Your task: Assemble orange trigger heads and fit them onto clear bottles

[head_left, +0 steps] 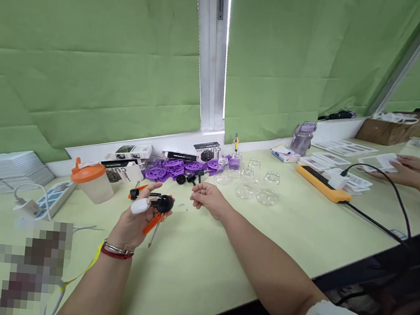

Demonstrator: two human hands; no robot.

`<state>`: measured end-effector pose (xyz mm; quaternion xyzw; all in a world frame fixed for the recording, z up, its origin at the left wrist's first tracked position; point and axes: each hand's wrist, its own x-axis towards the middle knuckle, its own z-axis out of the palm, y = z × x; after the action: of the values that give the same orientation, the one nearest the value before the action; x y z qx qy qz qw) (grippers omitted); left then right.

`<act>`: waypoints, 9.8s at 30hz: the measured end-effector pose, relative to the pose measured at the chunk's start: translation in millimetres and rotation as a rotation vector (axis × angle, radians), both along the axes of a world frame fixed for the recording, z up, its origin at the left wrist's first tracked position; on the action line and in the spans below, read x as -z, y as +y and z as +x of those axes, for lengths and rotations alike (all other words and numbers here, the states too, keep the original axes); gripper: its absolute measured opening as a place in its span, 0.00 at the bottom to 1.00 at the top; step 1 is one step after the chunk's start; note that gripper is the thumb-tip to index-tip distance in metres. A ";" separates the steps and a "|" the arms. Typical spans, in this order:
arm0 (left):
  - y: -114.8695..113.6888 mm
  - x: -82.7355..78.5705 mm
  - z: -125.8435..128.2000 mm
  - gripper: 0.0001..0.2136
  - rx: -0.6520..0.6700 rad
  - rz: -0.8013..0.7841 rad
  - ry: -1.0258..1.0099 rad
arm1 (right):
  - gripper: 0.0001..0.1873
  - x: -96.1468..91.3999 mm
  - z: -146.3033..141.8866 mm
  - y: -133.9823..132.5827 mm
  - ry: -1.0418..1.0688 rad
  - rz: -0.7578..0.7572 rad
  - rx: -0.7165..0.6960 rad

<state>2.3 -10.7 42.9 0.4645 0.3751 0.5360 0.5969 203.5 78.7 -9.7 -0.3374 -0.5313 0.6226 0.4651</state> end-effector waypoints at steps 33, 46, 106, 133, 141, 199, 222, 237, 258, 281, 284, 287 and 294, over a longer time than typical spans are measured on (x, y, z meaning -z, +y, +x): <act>16.4 30.1 17.2 0.20 0.200 -0.378 0.144 | 0.02 34.9 -18.2 12.3 -1.024 0.527 -0.029; 20.4 36.3 14.1 0.22 0.348 -0.402 0.204 | 0.19 -3.5 -1.0 -9.5 -0.079 0.074 -0.398; 13.1 29.7 21.7 0.20 0.340 -0.388 0.347 | 0.15 5.2 -9.2 -12.5 -0.207 0.250 -0.513; 10.5 29.5 21.4 0.21 0.355 -0.353 0.338 | 0.18 0.5 -7.3 -15.0 -0.299 0.375 -0.511; 11.5 29.9 21.6 0.17 0.336 -0.395 0.357 | 0.16 -17.3 -3.1 -22.9 -0.451 0.617 -0.519; 9.0 24.5 23.3 0.19 0.377 -0.335 0.330 | 0.15 -5.0 -4.8 -16.2 -0.330 0.502 -0.467; 12.2 26.1 21.3 0.16 0.324 -0.380 0.314 | 0.16 -5.3 0.3 -12.8 -0.398 0.539 -0.512; 16.3 35.3 15.0 0.16 0.331 -0.373 0.268 | 0.14 0.0 -3.5 -14.8 -0.306 0.381 -0.524; 17.4 34.0 13.2 0.19 0.396 -0.360 0.300 | 0.11 5.1 -6.4 -12.5 -0.270 0.386 -0.545; 16.6 33.9 13.2 0.20 0.374 -0.378 0.240 | 0.11 -2.2 -5.0 -17.5 -0.299 0.393 -0.532; 16.1 34.2 13.5 0.19 0.374 -0.371 0.227 | 0.10 -4.0 -4.3 -18.1 -0.324 0.416 -0.516; 16.5 35.1 12.8 0.19 0.382 -0.365 0.210 | 0.09 -4.7 -4.1 -18.5 -0.330 0.428 -0.509; 17.7 34.2 8.8 0.24 0.423 -0.376 0.244 | 0.11 -2.7 -6.5 -18.2 -0.280 0.389 -0.497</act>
<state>11.0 7.0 8.7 0.4747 0.4316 0.2615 0.7211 197.0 60.5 -7.0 -0.1851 -0.7646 0.5515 0.2772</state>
